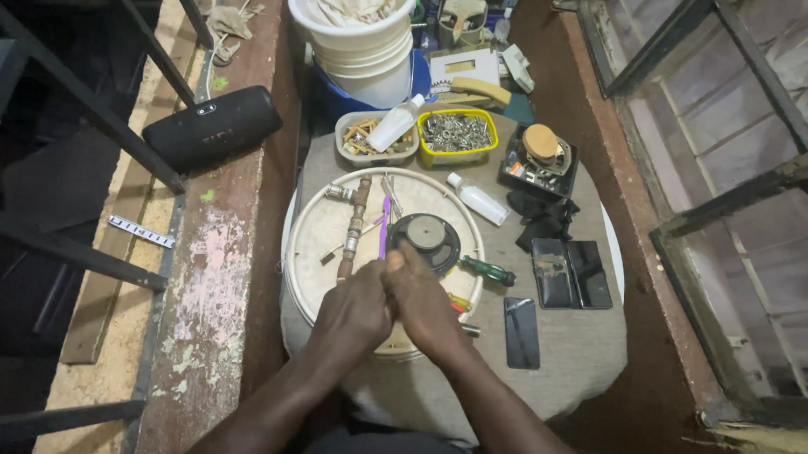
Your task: Assembling and lubricating various mechanical and metal components on a workbench.
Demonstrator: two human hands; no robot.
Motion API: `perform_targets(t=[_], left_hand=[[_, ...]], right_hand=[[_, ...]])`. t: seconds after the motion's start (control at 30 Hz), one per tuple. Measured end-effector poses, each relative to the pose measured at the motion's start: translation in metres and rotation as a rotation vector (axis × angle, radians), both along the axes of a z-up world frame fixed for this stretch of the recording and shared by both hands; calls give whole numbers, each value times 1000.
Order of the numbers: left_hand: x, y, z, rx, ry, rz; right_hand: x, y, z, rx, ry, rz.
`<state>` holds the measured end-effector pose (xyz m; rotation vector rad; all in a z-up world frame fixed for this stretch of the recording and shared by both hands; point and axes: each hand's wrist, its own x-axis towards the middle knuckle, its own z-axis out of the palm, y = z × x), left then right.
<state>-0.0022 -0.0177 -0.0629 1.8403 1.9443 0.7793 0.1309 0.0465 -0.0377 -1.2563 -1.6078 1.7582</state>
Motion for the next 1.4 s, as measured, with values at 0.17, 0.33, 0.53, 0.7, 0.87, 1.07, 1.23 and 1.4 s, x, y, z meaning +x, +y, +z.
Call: perform_targets(t=[0.17,0.33,0.53,0.7,0.87,1.07,1.23,1.4], left_hand=[[-25,6,25,134,-644,-658],[-48,-4,5,-811,-1068,-625],[-3,-7,32,-36,-350,-89],[3,-13,11,135,-2,75],[-28,-1,4,-604,-655,-437],[-46,-20,-33,-804,-1191,-853],[-33,-11,-8,-241,-713,-467],[-28,1,24,-286,-166,138]], right_hand=[[14,-6,18,676,-90,117],[27,-12,35,952,-33,411],[20,-22,13,792,-87,375],[10,-35,23,394,-247,275],[27,-37,31,757,-289,486],[25,-34,62,937,-75,721],[27,-27,2,547,113,513],[21,15,-40,357,167,294]])
